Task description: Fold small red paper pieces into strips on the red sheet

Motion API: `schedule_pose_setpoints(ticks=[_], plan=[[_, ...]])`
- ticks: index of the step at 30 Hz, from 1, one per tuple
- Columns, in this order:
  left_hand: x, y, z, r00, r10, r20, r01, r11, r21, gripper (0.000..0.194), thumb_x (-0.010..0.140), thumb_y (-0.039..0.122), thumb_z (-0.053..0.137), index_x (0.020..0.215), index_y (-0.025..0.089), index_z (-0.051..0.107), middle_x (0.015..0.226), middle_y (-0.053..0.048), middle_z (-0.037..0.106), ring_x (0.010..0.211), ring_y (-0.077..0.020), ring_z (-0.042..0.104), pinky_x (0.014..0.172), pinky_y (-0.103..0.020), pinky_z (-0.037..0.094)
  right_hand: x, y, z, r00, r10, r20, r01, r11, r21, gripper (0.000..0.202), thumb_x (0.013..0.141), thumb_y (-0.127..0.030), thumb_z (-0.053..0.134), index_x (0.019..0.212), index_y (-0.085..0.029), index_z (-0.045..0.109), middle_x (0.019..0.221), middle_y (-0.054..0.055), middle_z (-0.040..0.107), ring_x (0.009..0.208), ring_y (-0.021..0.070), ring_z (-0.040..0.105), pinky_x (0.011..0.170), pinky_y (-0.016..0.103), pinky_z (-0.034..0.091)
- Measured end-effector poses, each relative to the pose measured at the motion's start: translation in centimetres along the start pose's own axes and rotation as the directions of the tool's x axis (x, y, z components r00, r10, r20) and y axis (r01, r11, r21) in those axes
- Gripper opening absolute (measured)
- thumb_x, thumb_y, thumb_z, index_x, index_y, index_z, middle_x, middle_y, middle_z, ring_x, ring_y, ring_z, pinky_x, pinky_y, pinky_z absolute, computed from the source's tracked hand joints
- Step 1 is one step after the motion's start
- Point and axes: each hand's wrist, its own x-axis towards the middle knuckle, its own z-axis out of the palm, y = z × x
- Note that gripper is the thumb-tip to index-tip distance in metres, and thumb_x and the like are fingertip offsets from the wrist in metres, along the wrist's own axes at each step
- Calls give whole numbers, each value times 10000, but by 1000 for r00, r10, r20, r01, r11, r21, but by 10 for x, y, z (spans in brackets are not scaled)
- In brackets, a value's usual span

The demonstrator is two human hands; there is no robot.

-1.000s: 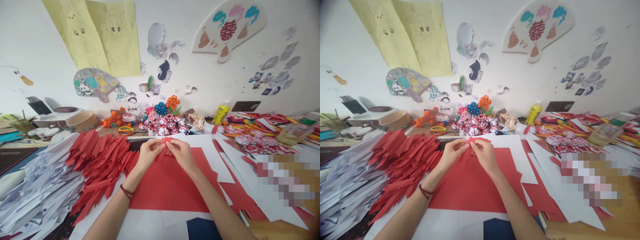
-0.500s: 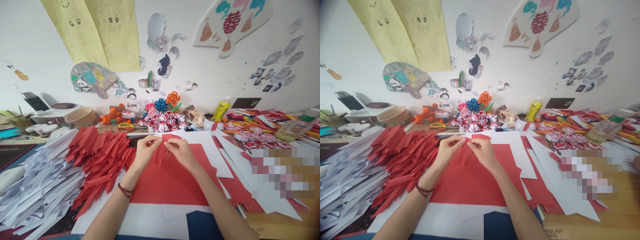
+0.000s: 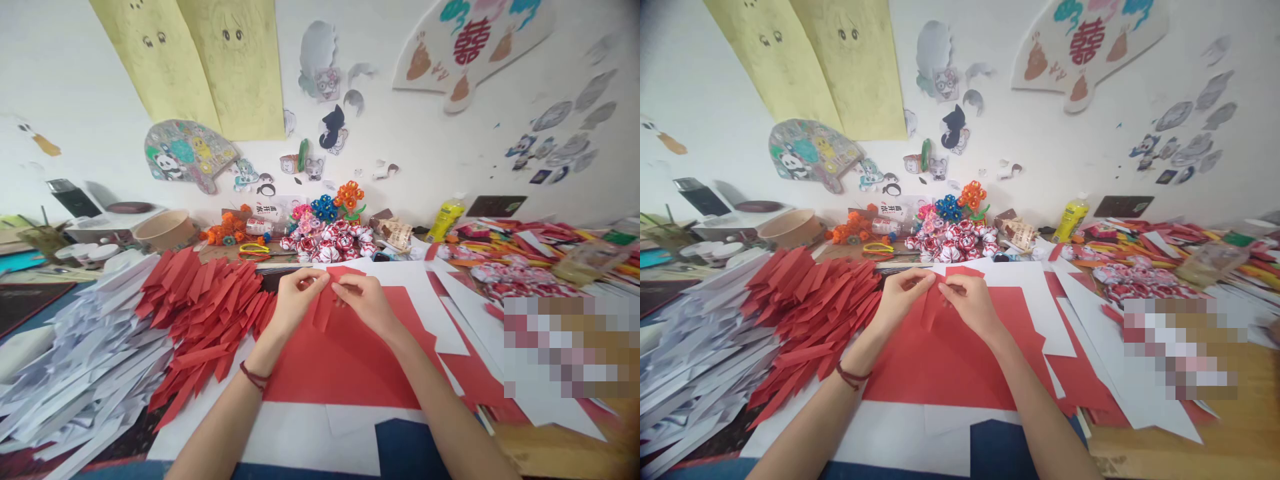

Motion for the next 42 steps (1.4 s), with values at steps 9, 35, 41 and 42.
schedule_pose_setpoints(ticks=[9, 35, 41, 42], plan=[[-1, 2, 0, 1000, 22, -15, -21, 1000, 11, 245, 781, 376, 700, 806, 135, 728, 837, -70, 701, 782, -172, 613, 733, -270, 469, -3, -4, 5, 997, 43, -62, -37, 995, 92, 297, 834, -452, 655, 724, -177, 661, 641, 14, 636, 584, 168, 616, 596, 285, 491], [-7, 11, 5, 995, 92, 42, -97, 987, 127, 279, 899, 384, 543, 760, 149, 600, 702, 7, 552, 658, -102, 462, 612, -209, 365, -3, -5, 5, 997, 56, -60, -42, 977, 207, 273, 814, -387, 682, 652, -168, 675, 569, 2, 598, 540, 138, 550, 539, 256, 430], [-12, 10, 10, 990, 106, 88, -124, 965, 232, 298, 922, 390, 501, 747, 156, 555, 688, 17, 528, 651, -100, 449, 630, -212, 355, 0, -4, 3, 997, 67, 37, -74, 966, 246, 357, 853, -406, 610, 585, -177, 556, 533, -26, 511, 502, 116, 485, 509, 247, 380], [-12, 8, 11, 992, 92, 84, -109, 968, 226, 300, 922, 397, 495, 750, 157, 550, 687, 19, 521, 645, -100, 442, 621, -212, 349, 0, -3, 4, 997, 54, 48, -63, 971, 228, 372, 866, -411, 590, 581, -179, 533, 533, -29, 495, 502, 113, 470, 507, 246, 366]])
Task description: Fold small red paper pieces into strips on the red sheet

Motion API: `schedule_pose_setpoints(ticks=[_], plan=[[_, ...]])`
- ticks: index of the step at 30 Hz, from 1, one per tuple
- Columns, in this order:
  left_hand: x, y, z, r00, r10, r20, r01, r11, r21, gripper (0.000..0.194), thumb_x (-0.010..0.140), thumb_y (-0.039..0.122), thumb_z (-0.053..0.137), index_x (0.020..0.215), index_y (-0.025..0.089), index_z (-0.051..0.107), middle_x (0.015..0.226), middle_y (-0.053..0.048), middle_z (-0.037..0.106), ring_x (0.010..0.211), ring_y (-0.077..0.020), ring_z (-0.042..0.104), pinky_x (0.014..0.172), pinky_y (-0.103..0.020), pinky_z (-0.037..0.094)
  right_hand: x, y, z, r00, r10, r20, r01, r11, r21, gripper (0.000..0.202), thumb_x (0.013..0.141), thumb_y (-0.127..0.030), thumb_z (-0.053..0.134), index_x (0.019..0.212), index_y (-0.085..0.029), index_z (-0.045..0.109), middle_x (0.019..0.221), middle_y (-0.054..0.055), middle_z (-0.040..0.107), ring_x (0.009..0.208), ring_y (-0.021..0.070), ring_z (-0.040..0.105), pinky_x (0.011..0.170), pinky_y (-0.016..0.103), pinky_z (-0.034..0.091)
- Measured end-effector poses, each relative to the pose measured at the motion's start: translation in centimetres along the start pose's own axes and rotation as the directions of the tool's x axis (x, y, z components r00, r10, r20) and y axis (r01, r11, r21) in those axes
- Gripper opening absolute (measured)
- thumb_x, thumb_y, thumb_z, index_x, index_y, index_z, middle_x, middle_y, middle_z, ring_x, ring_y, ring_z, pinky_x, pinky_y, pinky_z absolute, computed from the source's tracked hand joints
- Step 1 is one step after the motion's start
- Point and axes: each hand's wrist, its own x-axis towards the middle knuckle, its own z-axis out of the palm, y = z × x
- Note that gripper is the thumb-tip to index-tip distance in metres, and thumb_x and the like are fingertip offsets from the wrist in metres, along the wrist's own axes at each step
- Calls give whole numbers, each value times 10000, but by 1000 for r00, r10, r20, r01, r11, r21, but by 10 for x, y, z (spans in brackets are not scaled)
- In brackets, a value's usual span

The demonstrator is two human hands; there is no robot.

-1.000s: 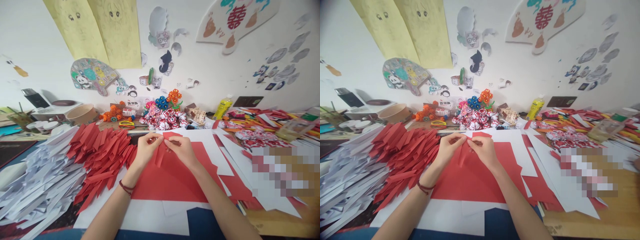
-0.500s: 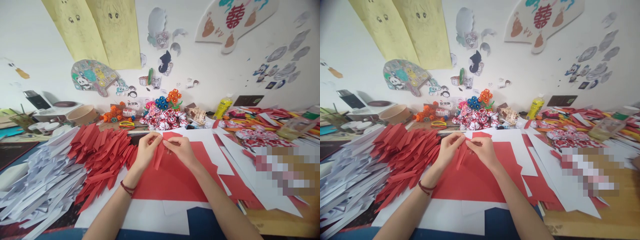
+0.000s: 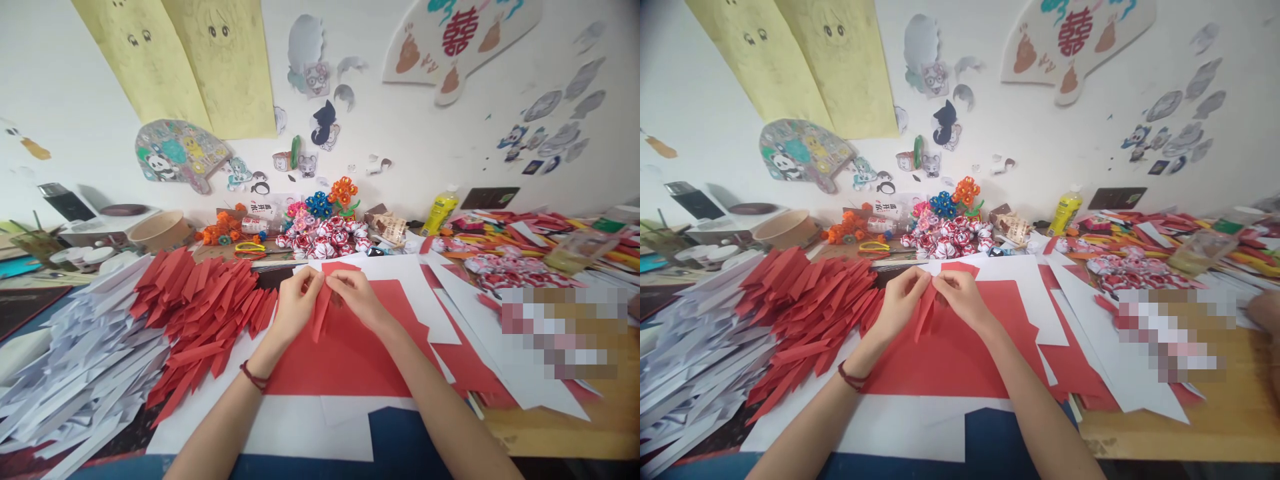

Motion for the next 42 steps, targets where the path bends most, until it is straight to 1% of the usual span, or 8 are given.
schedule_pose_setpoints(ticks=[16, 21, 26, 28, 32, 34, 37, 42], plan=[[1, -12, 7, 989, -64, 136, 61, 998, 27, 500, 896, 545, 476, 566, 170, 448, 516, 30, 453, 522, -95, 390, 537, -236, 304, 0, 9, -11, 944, -234, -232, 143, 925, -353, 377, 883, -480, 537, 717, -167, 664, 689, 31, 618, 640, 170, 537, 604, 271, 420], [-1, -17, 9, 960, -111, 256, 115, 993, -1, 494, 898, 571, 463, 610, 172, 498, 506, 17, 570, 476, -115, 525, 525, -237, 357, 1, 11, -19, 922, -240, -303, 141, 939, -314, 372, 875, -482, 542, 720, -164, 655, 688, 26, 615, 628, 166, 536, 610, 273, 422], [-8, -19, 13, 960, -123, 250, 136, 990, -35, 451, 891, 561, 482, 658, 176, 514, 510, 9, 603, 456, -131, 577, 503, -229, 395, 6, 17, -30, 905, -211, -369, 114, 957, -267, 389, 852, -517, 561, 694, -170, 632, 597, 8, 560, 576, 155, 511, 564, 266, 402], [-12, -18, 14, 957, -118, 264, 127, 992, -17, 444, 902, 545, 466, 656, 178, 518, 497, 7, 596, 437, -123, 555, 493, -225, 398, 9, 21, -42, 868, -182, -462, 102, 976, -193, 385, 820, -531, 589, 682, -173, 618, 550, -4, 531, 536, 147, 492, 527, 263, 386], [-17, -14, 13, 974, -95, 203, 91, 995, 29, 456, 922, 514, 442, 618, 179, 505, 489, 12, 566, 442, -108, 530, 504, -216, 397, 15, 29, -70, 709, -172, -684, 163, 984, -79, 369, 791, -517, 615, 666, -170, 598, 557, -6, 530, 499, 122, 456, 486, 253, 360], [-16, -12, 13, 992, -73, 105, 75, 997, -8, 449, 928, 509, 433, 637, 177, 517, 521, 10, 569, 481, -109, 539, 540, -218, 412, 14, 28, -77, 735, -187, -651, 141, 982, -122, 385, 802, -526, 604, 655, -170, 601, 547, -4, 529, 497, 125, 459, 480, 254, 354], [-12, -12, 13, 999, -42, -5, 42, 998, -44, 425, 938, 505, 413, 736, 167, 574, 626, -3, 607, 558, -112, 547, 601, -224, 425, 11, 23, -69, 841, -215, -497, 123, 970, -211, 422, 829, -551, 575, 632, -178, 588, 527, -5, 514, 508, 137, 477, 500, 260, 373], [-9, -20, 15, 999, -11, 36, 12, 1000, -27, 381, 900, 494, 498, 824, 143, 629, 770, -19, 633, 669, -116, 540, 659, -224, 408, 4, 13, -39, 922, -231, -310, 149, 952, -268, 409, 859, -555, 554, 718, -180, 638, 581, -1, 555, 552, 155, 535, 555, 269, 417]])
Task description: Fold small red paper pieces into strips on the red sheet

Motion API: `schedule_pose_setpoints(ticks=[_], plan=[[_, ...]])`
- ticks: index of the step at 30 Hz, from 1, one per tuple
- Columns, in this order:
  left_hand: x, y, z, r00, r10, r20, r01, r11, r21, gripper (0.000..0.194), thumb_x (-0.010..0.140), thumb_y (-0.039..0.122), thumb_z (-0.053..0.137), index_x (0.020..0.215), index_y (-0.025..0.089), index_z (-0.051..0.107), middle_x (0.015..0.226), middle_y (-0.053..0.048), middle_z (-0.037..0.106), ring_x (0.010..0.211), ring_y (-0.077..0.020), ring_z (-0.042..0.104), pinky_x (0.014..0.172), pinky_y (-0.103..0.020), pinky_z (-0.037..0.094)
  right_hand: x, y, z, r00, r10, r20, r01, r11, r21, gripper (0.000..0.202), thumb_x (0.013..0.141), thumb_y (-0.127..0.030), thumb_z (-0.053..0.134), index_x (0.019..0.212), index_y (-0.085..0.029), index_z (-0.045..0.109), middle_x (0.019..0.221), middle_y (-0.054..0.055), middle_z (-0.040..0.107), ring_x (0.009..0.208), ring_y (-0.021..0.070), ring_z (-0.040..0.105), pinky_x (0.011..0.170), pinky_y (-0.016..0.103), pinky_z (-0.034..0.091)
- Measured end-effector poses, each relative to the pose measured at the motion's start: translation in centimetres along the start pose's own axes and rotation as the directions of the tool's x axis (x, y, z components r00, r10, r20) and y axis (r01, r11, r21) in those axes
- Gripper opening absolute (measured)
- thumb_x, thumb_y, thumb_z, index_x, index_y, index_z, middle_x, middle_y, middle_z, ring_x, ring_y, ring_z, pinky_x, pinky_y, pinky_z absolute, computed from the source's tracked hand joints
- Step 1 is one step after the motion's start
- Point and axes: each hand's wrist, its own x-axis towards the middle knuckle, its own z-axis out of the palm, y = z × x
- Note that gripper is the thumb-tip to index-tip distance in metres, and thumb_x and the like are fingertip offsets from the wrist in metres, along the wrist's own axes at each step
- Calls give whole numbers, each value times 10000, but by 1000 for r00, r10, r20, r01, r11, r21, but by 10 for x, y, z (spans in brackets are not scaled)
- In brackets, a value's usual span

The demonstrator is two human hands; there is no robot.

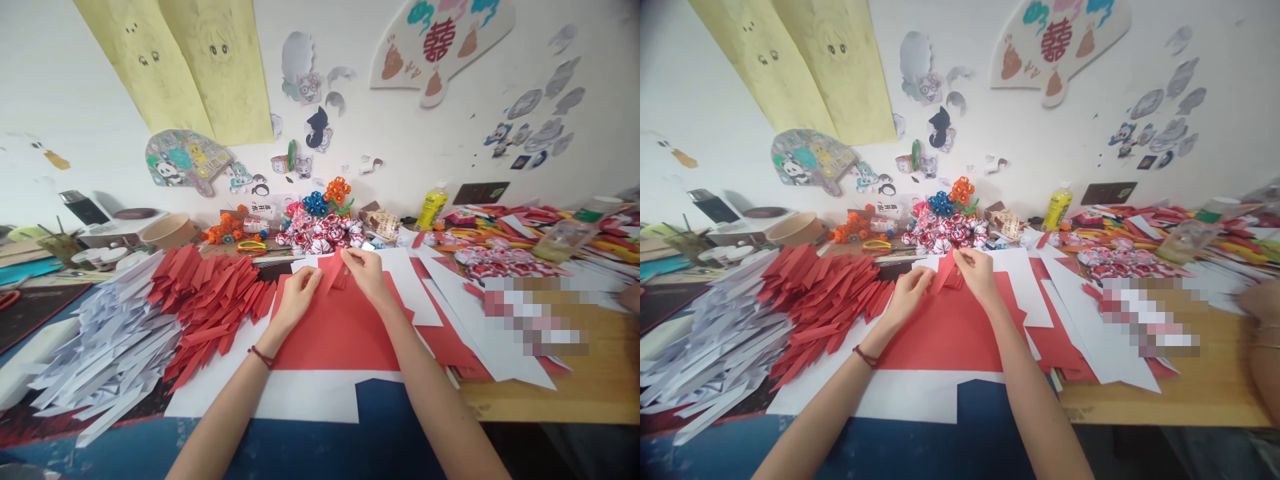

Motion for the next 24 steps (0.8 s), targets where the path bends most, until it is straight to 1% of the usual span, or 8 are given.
schedule_pose_setpoints(ticks=[5, 9, 11, 14, 18, 20, 22, 24], plan=[[0, 0, -1, 996, -48, 74, 55, 993, -106, 410, 840, 520, 587, 679, 144, 567, 577, 21, 521, 548, -93, 442, 561, -220, 341, -5, -8, 12, 997, 17, 74, -29, 985, 168, 416, 836, -583, 588, 776, -179, 668, 694, 14, 618, 647, 162, 578, 625, 269, 467], [0, 7, -2, 989, -108, 106, 132, 955, -264, 465, 796, 587, 615, 652, 151, 544, 553, 12, 532, 543, -99, 467, 582, -229, 376, -7, -12, 16, 951, 31, 309, -130, 944, 304, 513, 794, -640, 615, 960, -165, 715, 896, 72, 701, 863, 221, 639, 823, 350, 512], [-1, 9, -2, 978, -124, 166, 168, 942, -290, 489, 791, 613, 605, 656, 147, 549, 552, 1, 552, 544, -105, 488, 588, -236, 391, -8, -12, 17, 931, 42, 362, -168, 932, 322, 543, 764, -631, 660, 1034, -161, 705, 955, 89, 710, 908, 235, 650, 869, 377, 510], [-2, 8, -2, 972, -91, 216, 143, 960, -241, 476, 801, 604, 598, 757, 131, 610, 645, -30, 628, 594, -122, 543, 607, -240, 415, -9, -8, 19, 946, 74, 315, -176, 935, 308, 518, 742, -598, 702, 1022, -163, 693, 956, 87, 714, 912, 236, 662, 853, 359, 517], [-3, 8, -5, 986, -13, 166, 24, 997, -69, 402, 802, 499, 654, 976, 138, 664, 882, -71, 705, 767, -164, 615, 678, -239, 438, -8, -2, 18, 972, 87, 218, -142, 956, 255, 478, 748, -575, 707, 980, -157, 696, 973, 87, 705, 880, 222, 656, 800, 318, 509], [-4, 9, -8, 988, 2, 154, -7, 999, 34, 360, 878, 477, 555, 886, 139, 679, 788, -62, 695, 718, -160, 602, 663, -240, 423, -8, -2, 18, 974, 95, 208, -144, 961, 237, 457, 746, -563, 713, 948, -154, 694, 944, 79, 698, 847, 215, 647, 768, 307, 504], [-5, 10, -9, 988, 20, 155, -39, 992, 118, 422, 945, 454, 426, 798, 147, 675, 684, -50, 663, 649, -152, 578, 644, -244, 406, -9, -3, 18, 973, 108, 206, -153, 964, 219, 432, 731, -553, 728, 905, -160, 678, 887, 60, 684, 804, 206, 634, 729, 296, 499], [-6, 11, -9, 987, 50, 151, -78, 981, 179, 387, 941, 451, 439, 848, 165, 683, 693, -43, 670, 628, -152, 576, 626, -243, 393, -10, -4, 21, 974, 112, 198, -149, 971, 188, 413, 716, -546, 742, 856, -168, 651, 831, 40, 663, 753, 192, 615, 681, 279, 487]])
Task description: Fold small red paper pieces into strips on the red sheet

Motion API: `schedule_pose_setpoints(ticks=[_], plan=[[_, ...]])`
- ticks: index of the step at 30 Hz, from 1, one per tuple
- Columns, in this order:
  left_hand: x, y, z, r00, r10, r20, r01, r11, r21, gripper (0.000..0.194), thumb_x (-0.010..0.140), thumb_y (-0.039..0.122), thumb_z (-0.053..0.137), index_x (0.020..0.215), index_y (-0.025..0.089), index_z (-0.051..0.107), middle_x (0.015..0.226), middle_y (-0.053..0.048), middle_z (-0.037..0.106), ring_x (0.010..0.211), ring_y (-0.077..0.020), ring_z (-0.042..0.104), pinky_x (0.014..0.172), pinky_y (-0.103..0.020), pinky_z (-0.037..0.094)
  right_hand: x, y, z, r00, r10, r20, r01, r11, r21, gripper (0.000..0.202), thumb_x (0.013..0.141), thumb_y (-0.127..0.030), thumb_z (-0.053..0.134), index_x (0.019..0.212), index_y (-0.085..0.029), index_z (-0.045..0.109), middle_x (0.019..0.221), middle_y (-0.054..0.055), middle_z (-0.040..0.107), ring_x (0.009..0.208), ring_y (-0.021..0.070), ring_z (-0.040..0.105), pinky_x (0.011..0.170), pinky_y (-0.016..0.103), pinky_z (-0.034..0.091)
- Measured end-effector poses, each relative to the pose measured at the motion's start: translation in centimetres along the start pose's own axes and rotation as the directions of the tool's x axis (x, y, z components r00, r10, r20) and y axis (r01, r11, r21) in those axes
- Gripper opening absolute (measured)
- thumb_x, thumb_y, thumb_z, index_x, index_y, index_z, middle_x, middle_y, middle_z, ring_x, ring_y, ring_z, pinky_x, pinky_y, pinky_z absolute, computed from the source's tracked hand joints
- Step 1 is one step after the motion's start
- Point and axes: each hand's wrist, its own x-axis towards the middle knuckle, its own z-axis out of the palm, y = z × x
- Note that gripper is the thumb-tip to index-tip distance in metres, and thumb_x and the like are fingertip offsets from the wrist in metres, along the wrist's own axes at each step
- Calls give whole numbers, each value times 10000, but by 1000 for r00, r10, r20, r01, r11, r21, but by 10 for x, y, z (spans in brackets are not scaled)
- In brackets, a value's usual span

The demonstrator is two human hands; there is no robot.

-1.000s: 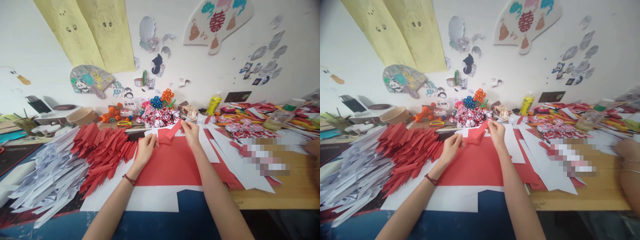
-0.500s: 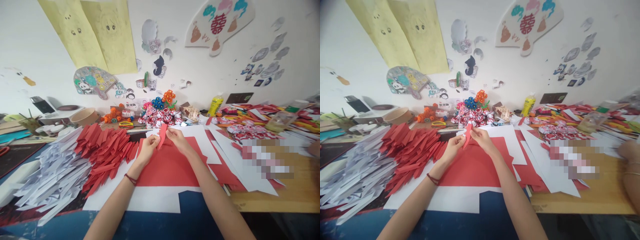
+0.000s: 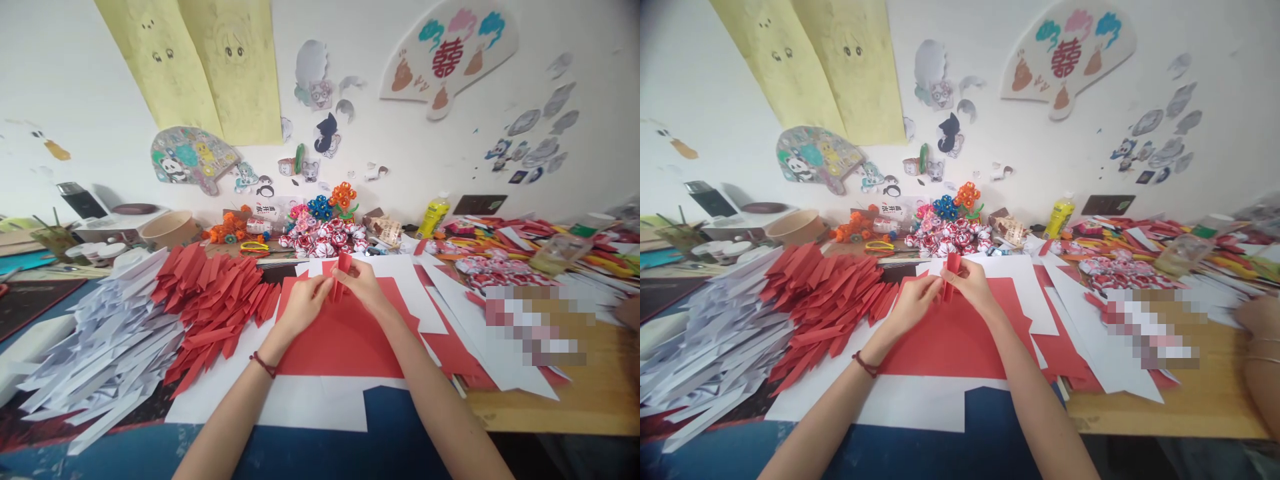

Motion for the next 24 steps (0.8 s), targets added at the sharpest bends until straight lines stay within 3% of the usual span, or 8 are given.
schedule_pose_setpoints(ticks=[4, 10, 15, 19, 24], plan=[[-2, 1, 2, 999, 32, -15, -30, 992, 119, 254, 839, 430, 622, 910, 193, 681, 733, -35, 688, 604, -154, 577, 590, -240, 363, 0, 1, 5, 1000, -11, 12, 12, 994, -110, 412, 738, -567, 712, 805, -170, 620, 764, 25, 628, 701, 176, 578, 622, 259, 450], [0, 3, -2, 999, -21, 38, 14, 983, 180, 286, 939, 345, 461, 819, 176, 658, 621, -18, 629, 550, -138, 519, 549, -242, 315, 1, 2, 5, 999, -30, 19, 33, 977, -212, 417, 862, -565, 561, 758, -162, 580, 711, 6, 561, 644, 143, 492, 586, 250, 380], [0, 3, -7, 973, -105, -207, 156, 956, 249, 261, 947, 331, 460, 1122, 210, 611, 797, -20, 709, 620, -144, 600, 591, -236, 354, -1, 5, 7, 998, 6, 57, 13, 944, -330, 428, 841, -559, 584, 666, -184, 474, 643, -24, 437, 601, 122, 388, 530, 243, 292], [0, 2, -8, 943, -41, -331, 148, 941, 304, 160, 921, 304, 523, 983, 221, 645, 863, -9, 727, 697, -140, 636, 635, -230, 380, -3, 6, 11, 998, 36, 56, -10, 914, -407, 515, 813, -558, 614, 598, -211, 299, 603, -54, 277, 557, 96, 272, 493, 242, 195], [-2, 0, -6, 894, 104, -436, 114, 888, 446, 132, 919, 270, 532, 927, 207, 648, 835, -6, 714, 708, -135, 627, 653, -239, 377, -5, 3, 14, 991, 80, 104, -42, 945, -323, 493, 808, -570, 614, 585, -201, 374, 583, -50, 322, 539, 95, 291, 483, 238, 207]])
